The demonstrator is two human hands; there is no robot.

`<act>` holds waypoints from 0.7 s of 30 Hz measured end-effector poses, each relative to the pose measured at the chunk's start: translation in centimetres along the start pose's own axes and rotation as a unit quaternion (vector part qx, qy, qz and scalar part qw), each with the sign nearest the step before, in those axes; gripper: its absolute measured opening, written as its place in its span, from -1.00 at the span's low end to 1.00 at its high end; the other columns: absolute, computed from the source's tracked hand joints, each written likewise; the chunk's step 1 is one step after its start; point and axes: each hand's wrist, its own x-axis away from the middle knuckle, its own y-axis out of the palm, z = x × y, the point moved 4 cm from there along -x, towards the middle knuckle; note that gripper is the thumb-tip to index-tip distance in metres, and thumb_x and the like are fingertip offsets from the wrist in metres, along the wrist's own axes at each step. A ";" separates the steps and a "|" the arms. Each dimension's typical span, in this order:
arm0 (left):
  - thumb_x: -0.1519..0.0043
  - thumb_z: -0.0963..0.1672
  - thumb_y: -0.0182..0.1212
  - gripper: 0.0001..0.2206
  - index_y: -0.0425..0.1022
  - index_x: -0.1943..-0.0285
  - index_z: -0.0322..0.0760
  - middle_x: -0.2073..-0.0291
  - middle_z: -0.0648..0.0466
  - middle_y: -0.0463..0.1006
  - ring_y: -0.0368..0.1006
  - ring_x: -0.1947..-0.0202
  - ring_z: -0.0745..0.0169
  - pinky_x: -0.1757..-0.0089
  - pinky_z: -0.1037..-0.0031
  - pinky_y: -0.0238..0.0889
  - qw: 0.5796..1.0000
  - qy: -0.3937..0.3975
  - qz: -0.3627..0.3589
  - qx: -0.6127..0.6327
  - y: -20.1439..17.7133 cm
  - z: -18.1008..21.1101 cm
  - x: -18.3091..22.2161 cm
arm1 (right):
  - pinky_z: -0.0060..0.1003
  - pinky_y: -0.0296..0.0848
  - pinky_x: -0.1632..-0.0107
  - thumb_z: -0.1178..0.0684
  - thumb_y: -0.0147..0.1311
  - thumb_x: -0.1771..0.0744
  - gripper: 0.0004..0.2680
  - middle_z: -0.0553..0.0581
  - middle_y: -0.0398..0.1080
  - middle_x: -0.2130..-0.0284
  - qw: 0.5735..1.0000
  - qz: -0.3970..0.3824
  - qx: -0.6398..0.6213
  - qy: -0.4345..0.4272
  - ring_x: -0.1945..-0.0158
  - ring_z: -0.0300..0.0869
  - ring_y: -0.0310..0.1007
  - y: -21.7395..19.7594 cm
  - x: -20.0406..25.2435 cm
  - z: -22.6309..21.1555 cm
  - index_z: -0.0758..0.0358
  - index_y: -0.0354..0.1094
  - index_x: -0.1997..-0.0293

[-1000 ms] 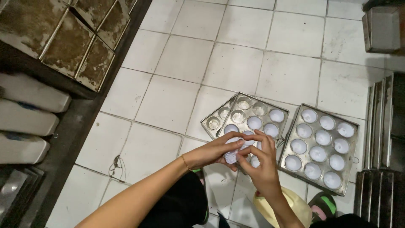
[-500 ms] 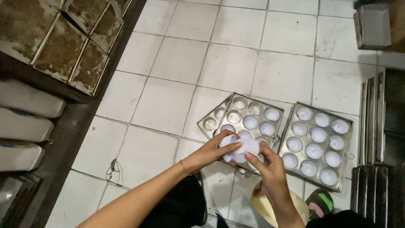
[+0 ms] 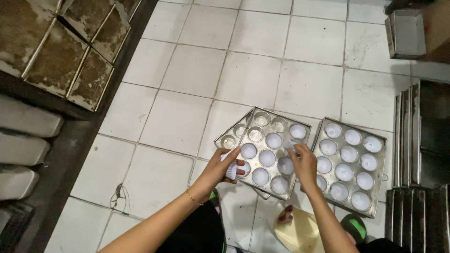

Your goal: Placing paper liners into metal baking molds on trays.

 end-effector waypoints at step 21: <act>-0.30 0.06 0.02 -0.53 0.21 -0.28 -0.28 0.02 -0.10 0.59 0.61 0.06 0.09 0.26 0.43 0.46 0.974 -0.101 -0.054 0.197 -0.3 -1.0 -3.4 | 0.26 -0.19 -0.44 0.25 -0.04 -0.26 -0.60 0.25 0.24 -0.31 0.956 -0.111 0.188 -0.196 -0.38 0.00 0.18 12.9 -12.5 7.8 0.26 0.30 -0.29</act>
